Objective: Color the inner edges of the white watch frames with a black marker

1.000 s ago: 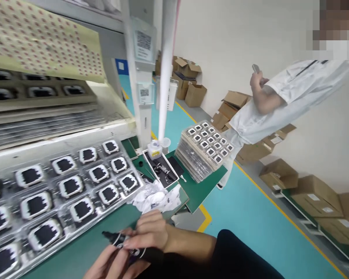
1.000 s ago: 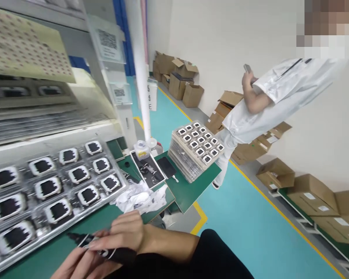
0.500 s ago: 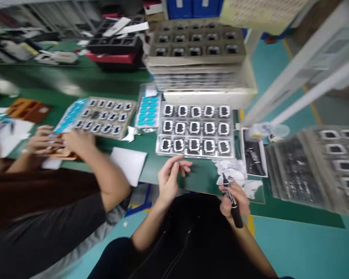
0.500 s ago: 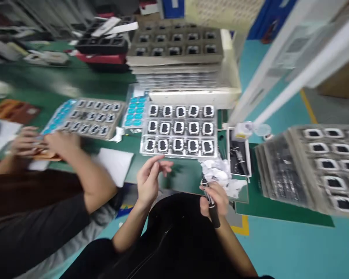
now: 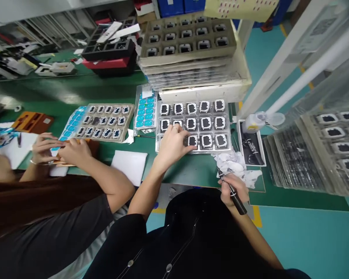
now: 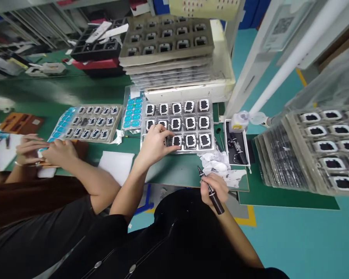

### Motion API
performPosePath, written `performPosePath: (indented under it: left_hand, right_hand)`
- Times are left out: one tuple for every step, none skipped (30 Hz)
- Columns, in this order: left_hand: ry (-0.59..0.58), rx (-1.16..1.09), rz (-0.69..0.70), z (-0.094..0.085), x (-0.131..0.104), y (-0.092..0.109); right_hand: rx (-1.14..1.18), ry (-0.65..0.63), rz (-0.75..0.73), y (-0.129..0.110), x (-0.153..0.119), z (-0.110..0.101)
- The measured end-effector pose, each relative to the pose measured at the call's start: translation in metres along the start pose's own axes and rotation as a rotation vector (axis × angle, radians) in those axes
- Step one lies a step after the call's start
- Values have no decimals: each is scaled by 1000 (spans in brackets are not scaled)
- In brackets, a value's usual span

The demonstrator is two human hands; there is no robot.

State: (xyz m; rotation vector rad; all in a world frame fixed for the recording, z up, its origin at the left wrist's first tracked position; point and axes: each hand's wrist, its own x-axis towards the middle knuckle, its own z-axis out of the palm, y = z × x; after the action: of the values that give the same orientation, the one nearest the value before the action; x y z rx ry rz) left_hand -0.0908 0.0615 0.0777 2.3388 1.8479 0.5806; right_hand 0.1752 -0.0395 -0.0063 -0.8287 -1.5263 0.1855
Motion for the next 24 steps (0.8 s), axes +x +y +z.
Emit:
performPosePath:
  left_hand:
    - [-18,16,17,0,4,-1]
    - [-31,29,33,0,7,-3]
    - [-38,35,48,-1,9,-5]
    - [-34,26,65,-3,10,-8]
    - [-14,-4,83,-5,9,-11]
    - [27,-61,99,-8,6,-14]
    - [86,-142,111,-12,2,-17]
    - [157,-251,114,-17,-4,-19]
    - [223,-387,109,-21,-11,-21]
    - [277,-545,98,-24,-20,-21]
    - [308,-716,83,-26,-31,-20]
    - [320,-890,69,-25,-42,-17]
    - [318,-1051,51,-22,-54,-13]
    - [309,-1184,22,-17,-66,-6]
    - [297,-1281,-19,-9,-77,2]
    - [281,-1350,-70,1,-87,11]
    - [258,-1398,-129,11,-95,21]
    - [232,-1433,-190,22,-102,30]
    - [205,-1457,-252,33,-108,39]
    - [181,-1465,-307,43,-112,46]
    - [160,-1454,-355,52,-116,52]
    - [143,-1427,-396,60,-118,56]
    - [134,-1389,-426,67,-120,58]
    - [132,-1351,-445,72,-122,60]
  right_hand:
    - [-3,7,5,-1,0,0]
    - [-4,15,10,-1,0,1]
    - [-3,25,15,0,0,2]
    - [-1,35,20,0,-1,2]
    - [2,45,27,0,-3,3]
    - [6,53,36,0,-5,3]
    - [11,59,47,0,-7,4]
    - [17,61,60,0,-9,4]
    - [22,61,74,0,-12,5]
    - [32,63,86,0,-13,6]
    - [48,66,99,-1,-15,7]
    - [69,73,110,-1,-15,8]
    - [93,82,119,0,-15,9]
    - [116,85,126,0,-14,9]
    - [133,84,134,1,-12,10]
    - [139,74,142,2,-11,9]
    - [133,56,147,3,-9,8]
    - [124,41,146,4,-7,7]
    - [116,28,147,5,-5,6]
    - [113,19,154,5,-3,5]
    - [115,11,174,4,-2,5]
    - [121,3,210,3,-1,5]
    - [131,-4,259,2,0,6]
    - [149,-19,313,-1,1,8]
